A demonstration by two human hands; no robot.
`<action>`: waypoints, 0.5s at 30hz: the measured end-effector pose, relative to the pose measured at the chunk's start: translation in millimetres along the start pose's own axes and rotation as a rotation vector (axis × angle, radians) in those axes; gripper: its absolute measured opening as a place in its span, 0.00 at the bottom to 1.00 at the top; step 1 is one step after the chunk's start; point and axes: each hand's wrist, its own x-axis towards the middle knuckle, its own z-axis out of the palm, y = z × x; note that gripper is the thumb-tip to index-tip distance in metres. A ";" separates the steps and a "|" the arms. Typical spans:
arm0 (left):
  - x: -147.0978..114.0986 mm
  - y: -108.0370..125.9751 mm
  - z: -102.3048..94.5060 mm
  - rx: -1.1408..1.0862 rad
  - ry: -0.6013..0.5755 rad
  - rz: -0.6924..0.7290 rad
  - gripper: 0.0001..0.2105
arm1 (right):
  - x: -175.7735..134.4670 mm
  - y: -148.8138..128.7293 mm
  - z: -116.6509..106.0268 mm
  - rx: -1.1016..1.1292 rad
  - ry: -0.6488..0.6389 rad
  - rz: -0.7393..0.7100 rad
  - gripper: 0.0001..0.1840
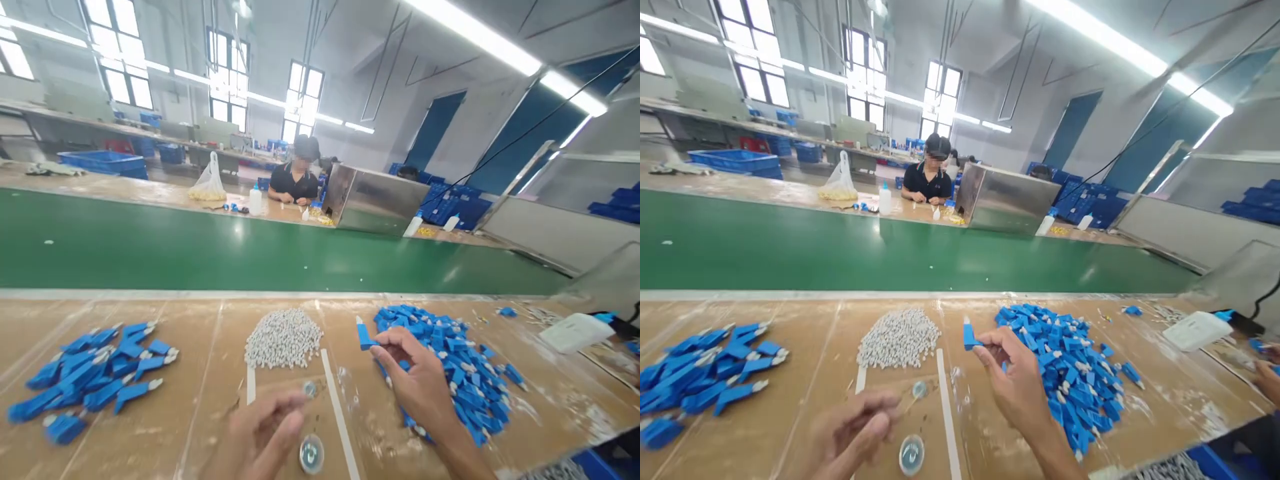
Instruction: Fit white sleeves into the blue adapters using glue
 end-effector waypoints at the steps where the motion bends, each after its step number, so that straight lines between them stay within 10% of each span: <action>1: 0.2 5.4 5.3 -0.026 -0.056 -0.010 0.24 | -8.8 -19.8 -1.8 0.070 0.035 -0.067 0.03; 6: 5.7 17.6 24.8 -0.182 -0.143 0.061 0.25 | -35.5 -82.7 -1.2 0.112 0.063 -0.342 0.13; 15: 13.7 2.2 37.2 -0.364 -0.054 0.059 0.20 | -49.1 -84.8 3.9 0.077 -0.105 -0.524 0.20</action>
